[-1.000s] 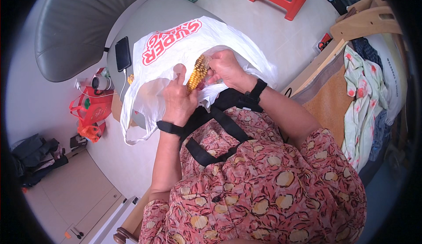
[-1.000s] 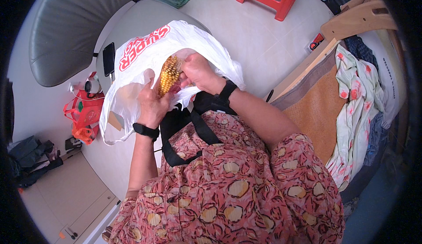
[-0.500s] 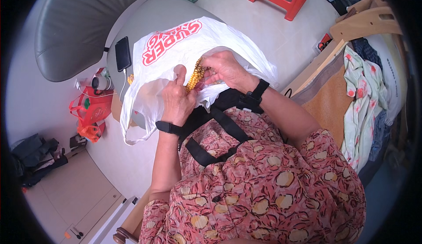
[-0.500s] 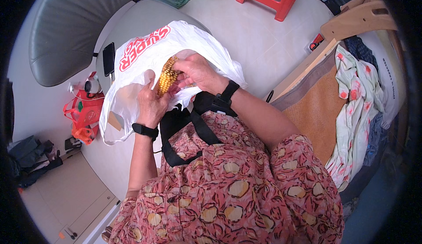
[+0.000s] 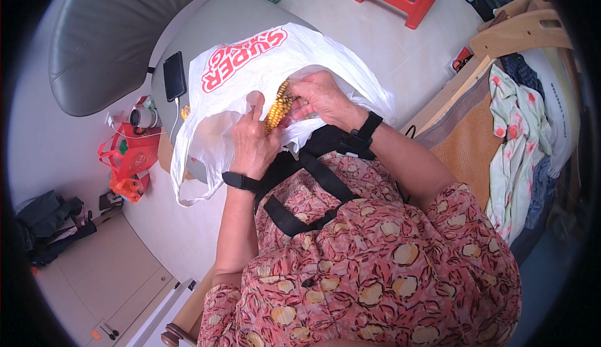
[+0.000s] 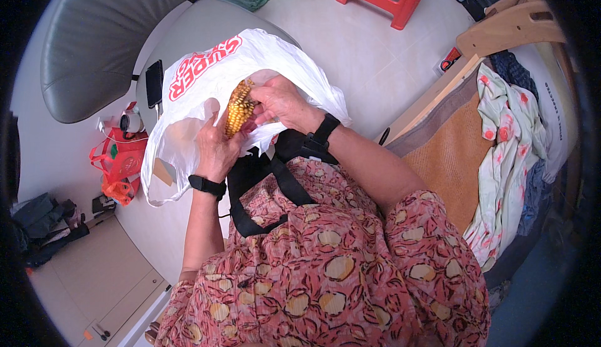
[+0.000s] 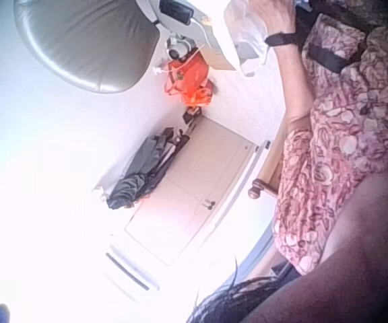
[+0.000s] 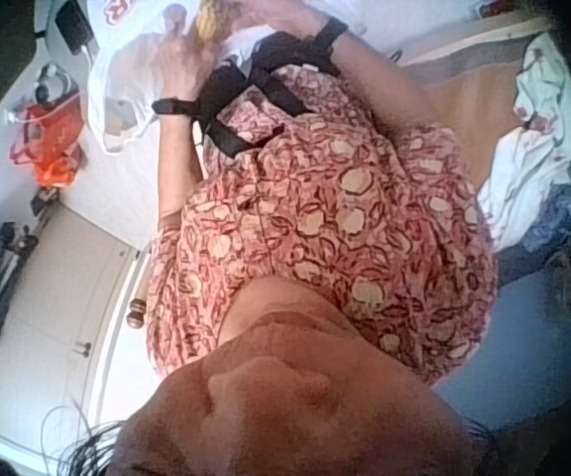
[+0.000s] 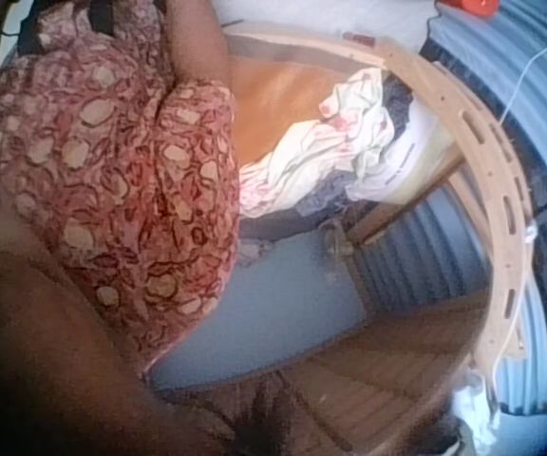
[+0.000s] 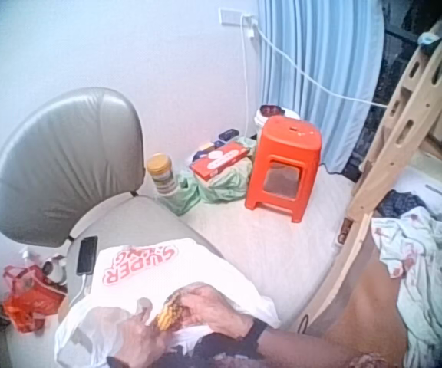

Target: Manually removing kernels from a cob of corn into a plastic bag.

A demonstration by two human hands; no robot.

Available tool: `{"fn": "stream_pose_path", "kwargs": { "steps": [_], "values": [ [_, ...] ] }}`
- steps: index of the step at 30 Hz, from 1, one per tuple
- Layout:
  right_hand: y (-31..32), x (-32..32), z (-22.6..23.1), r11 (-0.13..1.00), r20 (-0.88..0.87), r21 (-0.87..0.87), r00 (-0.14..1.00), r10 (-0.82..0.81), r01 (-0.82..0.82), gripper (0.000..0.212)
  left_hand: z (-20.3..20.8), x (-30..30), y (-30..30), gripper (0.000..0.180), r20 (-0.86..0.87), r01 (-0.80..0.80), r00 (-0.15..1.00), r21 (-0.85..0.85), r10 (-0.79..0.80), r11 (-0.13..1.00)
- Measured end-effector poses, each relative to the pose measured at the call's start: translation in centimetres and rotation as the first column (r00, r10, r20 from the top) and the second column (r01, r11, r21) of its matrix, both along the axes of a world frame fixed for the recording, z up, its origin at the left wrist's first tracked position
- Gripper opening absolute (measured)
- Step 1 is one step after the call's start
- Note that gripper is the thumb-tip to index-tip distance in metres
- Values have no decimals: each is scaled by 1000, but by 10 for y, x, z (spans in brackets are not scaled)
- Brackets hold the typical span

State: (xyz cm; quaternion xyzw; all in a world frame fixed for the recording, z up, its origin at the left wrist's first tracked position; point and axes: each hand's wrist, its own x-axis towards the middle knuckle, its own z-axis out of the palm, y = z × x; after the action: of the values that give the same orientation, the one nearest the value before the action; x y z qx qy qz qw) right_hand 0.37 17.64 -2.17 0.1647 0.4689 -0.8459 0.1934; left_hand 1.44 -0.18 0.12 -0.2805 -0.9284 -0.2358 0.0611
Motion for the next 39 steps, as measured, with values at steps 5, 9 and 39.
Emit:
{"fn": "stream_pose_path", "kwargs": {
  "steps": [5, 9, 39],
  "values": [
    [3, 1, 6, 1000, -5, -4, 1000, 31, -31, 27, 0, -1, -1, 67, 7, 2, 1000, -9, -2, 1000],
    [2, 2, 16, 999, -13, -10, 999, 30, -30, 24, 0, -1, -1, 68, -16, 2, 1000, -10, -2, 1000],
    [3, -3, 13, 990, -15, 110, 995, 95, -93, 24, 8, -2, 1, 68, 96, -5, 995, 14, 4, 1000]
  ]
}}
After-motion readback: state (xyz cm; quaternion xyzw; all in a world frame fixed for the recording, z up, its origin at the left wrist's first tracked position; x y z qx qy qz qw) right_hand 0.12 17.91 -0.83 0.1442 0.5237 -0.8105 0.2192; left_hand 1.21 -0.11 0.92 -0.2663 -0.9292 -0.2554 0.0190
